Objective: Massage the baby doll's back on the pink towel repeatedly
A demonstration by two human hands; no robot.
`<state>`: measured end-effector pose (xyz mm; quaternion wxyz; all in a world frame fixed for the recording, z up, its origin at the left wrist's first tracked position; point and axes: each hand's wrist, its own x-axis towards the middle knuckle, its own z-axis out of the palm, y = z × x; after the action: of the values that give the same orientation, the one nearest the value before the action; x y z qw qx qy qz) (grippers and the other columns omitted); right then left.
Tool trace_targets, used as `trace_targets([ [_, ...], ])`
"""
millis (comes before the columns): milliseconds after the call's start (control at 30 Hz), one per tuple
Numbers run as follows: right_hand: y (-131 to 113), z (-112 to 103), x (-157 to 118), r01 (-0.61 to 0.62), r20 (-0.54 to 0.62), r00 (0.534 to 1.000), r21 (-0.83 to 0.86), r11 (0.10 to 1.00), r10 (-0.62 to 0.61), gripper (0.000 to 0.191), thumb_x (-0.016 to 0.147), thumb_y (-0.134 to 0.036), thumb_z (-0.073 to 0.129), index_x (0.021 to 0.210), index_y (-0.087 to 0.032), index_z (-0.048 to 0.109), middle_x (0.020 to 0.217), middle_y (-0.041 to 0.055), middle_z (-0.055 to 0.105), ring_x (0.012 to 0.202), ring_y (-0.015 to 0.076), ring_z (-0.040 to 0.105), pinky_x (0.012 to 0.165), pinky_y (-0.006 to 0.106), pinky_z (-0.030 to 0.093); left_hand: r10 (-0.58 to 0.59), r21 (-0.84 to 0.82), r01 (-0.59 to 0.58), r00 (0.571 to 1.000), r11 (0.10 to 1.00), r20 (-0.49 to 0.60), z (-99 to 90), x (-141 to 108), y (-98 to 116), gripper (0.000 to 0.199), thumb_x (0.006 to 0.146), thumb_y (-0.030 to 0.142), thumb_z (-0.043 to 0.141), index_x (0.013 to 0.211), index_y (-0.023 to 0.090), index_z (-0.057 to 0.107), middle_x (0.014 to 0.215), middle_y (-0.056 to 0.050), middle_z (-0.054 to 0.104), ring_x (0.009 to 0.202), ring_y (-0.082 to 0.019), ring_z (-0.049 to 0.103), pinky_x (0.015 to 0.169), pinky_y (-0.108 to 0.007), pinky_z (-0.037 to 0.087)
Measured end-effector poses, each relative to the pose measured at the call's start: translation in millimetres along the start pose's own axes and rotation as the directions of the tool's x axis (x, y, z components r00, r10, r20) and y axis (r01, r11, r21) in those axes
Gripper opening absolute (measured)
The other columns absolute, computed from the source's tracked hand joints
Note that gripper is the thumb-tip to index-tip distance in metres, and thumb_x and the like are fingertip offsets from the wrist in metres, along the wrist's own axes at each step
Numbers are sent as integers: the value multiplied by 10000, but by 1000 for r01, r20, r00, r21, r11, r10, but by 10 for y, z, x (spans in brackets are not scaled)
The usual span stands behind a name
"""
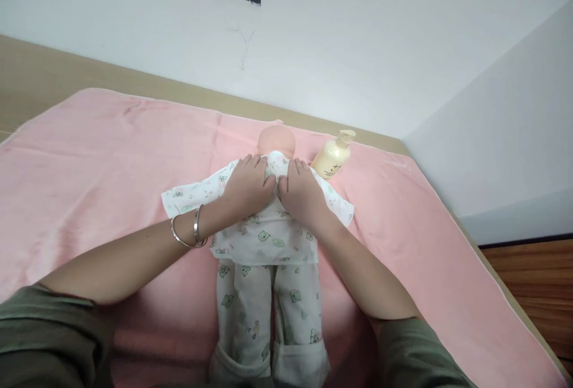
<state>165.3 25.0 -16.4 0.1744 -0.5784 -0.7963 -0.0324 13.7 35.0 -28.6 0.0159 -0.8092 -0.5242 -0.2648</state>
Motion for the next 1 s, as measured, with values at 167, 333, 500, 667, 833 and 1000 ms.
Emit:
trace_targets([
  [167,-114,-46,-93,-49,2,999,30,998,49,614,976,-296,386,1456,86,398,1517,305,439,1459,392,381,1220,526,315,1,63,-3,1000,998,26,-25,41,-6,313,930,193,337,979,105,633,962,-178,671,934,-330,613,845,-485,501],
  [333,129,-67,187,-76,80,995,113,991,67,405,987,-281,363,1198,-36,608,1250,228,649,1256,337,563,1142,489,413,16,98,-9,997,995,-80,25,-189,198,482,947,205,344,1333,-25,517,1355,-267,573,1302,-390,489,1092,-550,397],
  [500,152,-42,182,-36,42,999,69,997,33,399,993,-283,340,1160,-43,611,1183,235,664,1201,345,581,1104,505,433,41,73,-38,998,997,-49,-2,-139,151,421,910,183,367,1221,3,586,1265,-260,615,1234,-380,528,1063,-535,423],
  [667,-80,-12,-84,49,-50,998,30,998,-48,568,972,-269,342,1406,85,438,1470,303,480,1428,394,405,1210,540,311,-53,7,53,993,999,106,-86,111,-33,291,919,167,330,886,143,617,877,-146,661,826,-286,613,774,-437,502],
  [833,16,-1,48,61,-10,998,161,985,-60,463,948,-231,331,1305,-16,532,1392,246,554,1349,348,473,1167,526,362,-46,52,45,999,998,25,-17,15,27,369,945,194,308,1070,59,628,1061,-208,674,1010,-337,619,904,-484,485],
  [1000,233,16,268,-6,11,1000,211,977,4,308,972,-298,342,1052,-129,586,1092,179,656,1057,314,584,1023,502,461,4,74,4,995,997,-99,64,-180,159,533,955,211,330,1408,-46,448,1418,-271,524,1381,-395,423,1148,-549,335],
])
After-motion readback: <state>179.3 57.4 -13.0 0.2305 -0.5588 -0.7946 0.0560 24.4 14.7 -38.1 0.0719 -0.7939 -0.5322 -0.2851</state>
